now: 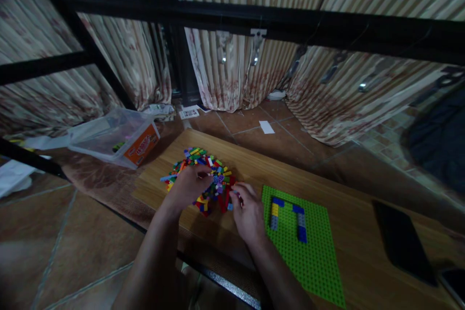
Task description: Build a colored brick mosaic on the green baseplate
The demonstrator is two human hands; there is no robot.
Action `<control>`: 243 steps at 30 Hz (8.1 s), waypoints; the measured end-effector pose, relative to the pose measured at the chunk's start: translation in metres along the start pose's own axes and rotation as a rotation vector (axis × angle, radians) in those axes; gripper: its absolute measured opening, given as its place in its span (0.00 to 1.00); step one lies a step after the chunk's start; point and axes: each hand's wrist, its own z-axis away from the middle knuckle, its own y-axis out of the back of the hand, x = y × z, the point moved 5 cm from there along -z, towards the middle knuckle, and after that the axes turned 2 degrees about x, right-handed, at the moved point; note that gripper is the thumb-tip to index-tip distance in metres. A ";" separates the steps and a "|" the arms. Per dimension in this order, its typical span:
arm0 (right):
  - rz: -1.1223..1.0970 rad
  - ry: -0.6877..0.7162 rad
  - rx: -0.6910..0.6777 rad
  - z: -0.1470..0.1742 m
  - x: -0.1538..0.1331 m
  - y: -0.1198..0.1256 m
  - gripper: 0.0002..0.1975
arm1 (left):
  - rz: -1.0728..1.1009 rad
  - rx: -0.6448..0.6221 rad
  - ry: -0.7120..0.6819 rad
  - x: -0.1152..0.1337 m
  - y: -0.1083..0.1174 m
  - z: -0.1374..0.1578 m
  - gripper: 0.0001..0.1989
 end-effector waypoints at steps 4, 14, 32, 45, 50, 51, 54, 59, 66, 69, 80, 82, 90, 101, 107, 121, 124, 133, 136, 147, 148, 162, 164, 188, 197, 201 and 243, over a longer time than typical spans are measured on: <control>0.146 -0.006 -0.076 -0.028 0.006 -0.007 0.13 | 0.062 0.107 0.007 -0.009 0.010 -0.002 0.11; 0.361 -0.036 -0.326 -0.050 0.012 -0.032 0.08 | 0.129 0.122 -0.002 -0.009 0.017 -0.002 0.09; -0.196 -0.265 -0.159 -0.048 0.031 -0.019 0.09 | 0.112 0.139 -0.026 -0.009 0.017 -0.003 0.08; 0.022 -0.209 -0.276 -0.052 0.030 -0.016 0.12 | 1.191 1.102 0.086 -0.050 0.088 0.024 0.08; 0.092 -0.094 -0.264 -0.078 -0.003 -0.035 0.12 | 1.273 1.124 0.090 -0.055 0.089 0.024 0.09; 0.110 -0.048 -0.266 -0.085 -0.013 -0.043 0.12 | 1.285 1.125 0.098 -0.056 0.089 0.025 0.09; 0.204 0.119 -0.288 -0.101 -0.038 -0.074 0.11 | 1.322 1.102 0.113 -0.057 0.091 0.025 0.09; 0.325 0.090 -0.344 -0.112 -0.045 -0.107 0.10 | 1.354 1.071 0.108 -0.057 0.095 0.025 0.09; 0.067 0.001 -0.326 -0.099 -0.052 -0.086 0.10 | 1.355 1.002 0.131 -0.053 0.089 0.022 0.09; -0.186 -0.114 -0.300 -0.075 -0.054 -0.055 0.12 | 1.327 0.909 0.137 -0.042 0.080 0.017 0.08; -0.839 -0.694 0.201 0.036 0.030 0.092 0.15 | 1.087 0.283 0.075 0.048 -0.038 0.013 0.09; -0.814 -0.720 0.292 0.053 0.049 0.117 0.17 | 1.009 0.149 0.065 0.062 -0.063 0.021 0.09; -0.544 -0.680 0.326 0.071 0.092 0.158 0.22 | 0.542 -0.182 -0.114 0.085 -0.129 0.035 0.09; -0.282 -0.532 0.232 0.067 0.106 0.163 0.16 | 0.108 -0.166 -0.195 0.083 -0.144 0.032 0.11; -0.248 -0.553 0.156 0.063 0.103 0.153 0.16 | -0.026 -0.181 -0.195 0.083 -0.152 0.033 0.12; -0.161 -0.525 0.108 0.050 0.092 0.123 0.13 | -0.064 -0.230 -0.205 0.078 -0.154 0.036 0.16; -0.110 -0.488 0.084 0.047 0.088 0.118 0.13 | -0.103 -0.221 -0.231 0.080 -0.155 0.037 0.16; 0.177 -0.390 0.083 0.041 0.086 0.116 0.11 | -0.270 -0.135 -0.431 0.086 -0.172 0.058 0.14; 0.160 -0.401 0.106 0.042 0.088 0.116 0.12 | -0.294 -0.107 -0.466 0.085 -0.176 0.061 0.14; 0.138 -0.398 0.177 0.042 0.089 0.115 0.07 | -0.353 -0.098 -0.450 0.085 -0.180 0.061 0.12; 0.135 -0.416 0.182 0.042 0.090 0.115 0.07 | -0.358 -0.098 -0.442 0.086 -0.181 0.061 0.11; 0.229 -0.554 0.211 0.035 0.090 0.114 0.02 | -0.354 -0.064 -0.410 0.087 -0.182 0.060 0.10; 0.313 -0.539 0.202 0.033 0.086 0.115 0.00 | -0.361 -0.072 -0.405 0.088 -0.182 0.059 0.09; 0.194 -0.672 0.114 0.043 0.105 0.118 0.10 | -0.277 -0.047 -0.374 0.087 -0.181 0.057 0.10; 0.227 -0.625 0.149 0.042 0.103 0.116 0.09 | -0.274 -0.021 -0.383 0.084 -0.181 0.059 0.10; 0.253 -0.629 0.146 0.042 0.106 0.115 0.10 | -0.279 -0.032 -0.375 0.084 -0.181 0.059 0.11; 0.524 -0.354 0.043 0.044 0.071 0.111 0.07 | -0.047 -0.101 -0.229 0.078 -0.158 0.044 0.17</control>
